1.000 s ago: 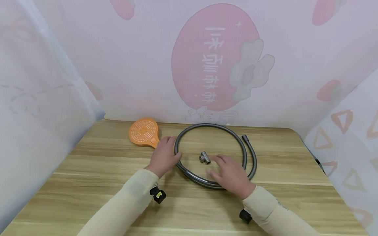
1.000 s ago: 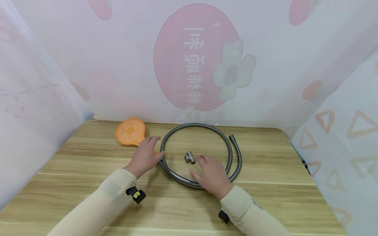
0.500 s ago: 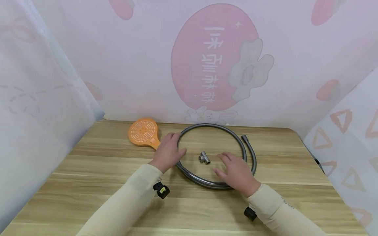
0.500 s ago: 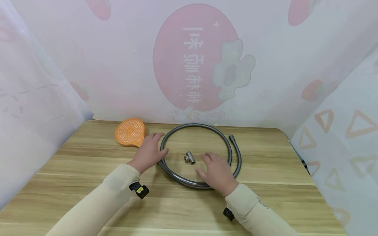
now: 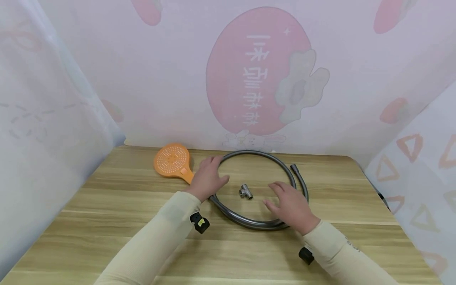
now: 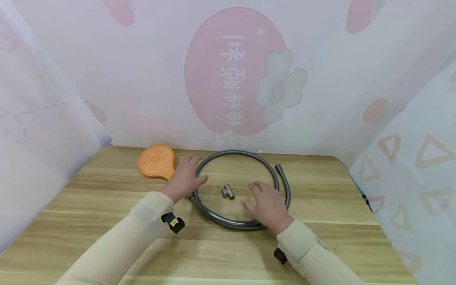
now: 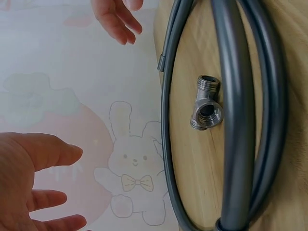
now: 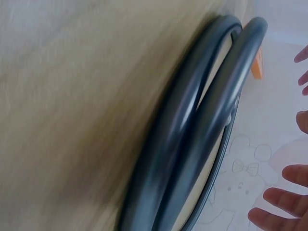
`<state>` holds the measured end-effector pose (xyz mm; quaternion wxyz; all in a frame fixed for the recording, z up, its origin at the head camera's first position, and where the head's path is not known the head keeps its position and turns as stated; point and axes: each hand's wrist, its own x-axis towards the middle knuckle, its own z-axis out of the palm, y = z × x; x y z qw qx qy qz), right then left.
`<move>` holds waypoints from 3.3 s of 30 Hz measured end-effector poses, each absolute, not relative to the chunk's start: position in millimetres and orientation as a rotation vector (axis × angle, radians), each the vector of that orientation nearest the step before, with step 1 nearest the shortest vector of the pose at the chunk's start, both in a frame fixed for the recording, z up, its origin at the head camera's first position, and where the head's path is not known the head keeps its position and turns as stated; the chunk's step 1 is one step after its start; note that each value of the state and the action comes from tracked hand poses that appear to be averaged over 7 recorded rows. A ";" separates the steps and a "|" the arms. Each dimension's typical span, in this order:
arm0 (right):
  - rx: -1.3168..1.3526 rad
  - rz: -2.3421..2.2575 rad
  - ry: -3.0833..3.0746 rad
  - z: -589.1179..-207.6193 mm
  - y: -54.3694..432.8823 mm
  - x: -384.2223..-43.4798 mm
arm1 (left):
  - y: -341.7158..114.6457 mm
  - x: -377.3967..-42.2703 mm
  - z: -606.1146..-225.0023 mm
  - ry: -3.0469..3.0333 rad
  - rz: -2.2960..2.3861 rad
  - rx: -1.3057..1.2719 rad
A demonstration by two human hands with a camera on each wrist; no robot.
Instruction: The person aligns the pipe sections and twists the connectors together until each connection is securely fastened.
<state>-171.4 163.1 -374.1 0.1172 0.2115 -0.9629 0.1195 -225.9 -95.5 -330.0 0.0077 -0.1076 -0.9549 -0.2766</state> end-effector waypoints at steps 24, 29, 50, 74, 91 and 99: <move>0.498 0.457 -2.921 -371.0 189.6 -192.5 | -76.2 -247.5 -337.5 -3.042 -1.236 -0.267; 0.459 0.498 -2.946 -369.1 194.5 -197.5 | -74.5 -249.4 -338.7 -3.055 -1.310 -0.281; 0.268 0.590 -3.094 -372.0 214.6 -224.4 | -66.2 -260.3 -356.1 -3.089 -1.505 -0.146; -0.009 0.945 -3.091 -392.5 243.5 -260.4 | -55.1 -260.4 -367.8 -3.128 -1.621 -0.136; -0.083 0.969 -3.090 -398.1 250.5 -278.2 | -48.0 -265.2 -375.0 -3.242 -1.510 -0.238; -0.092 1.019 -3.104 -402.5 251.5 -281.4 | -46.3 -262.7 -380.2 -3.272 -1.539 -0.205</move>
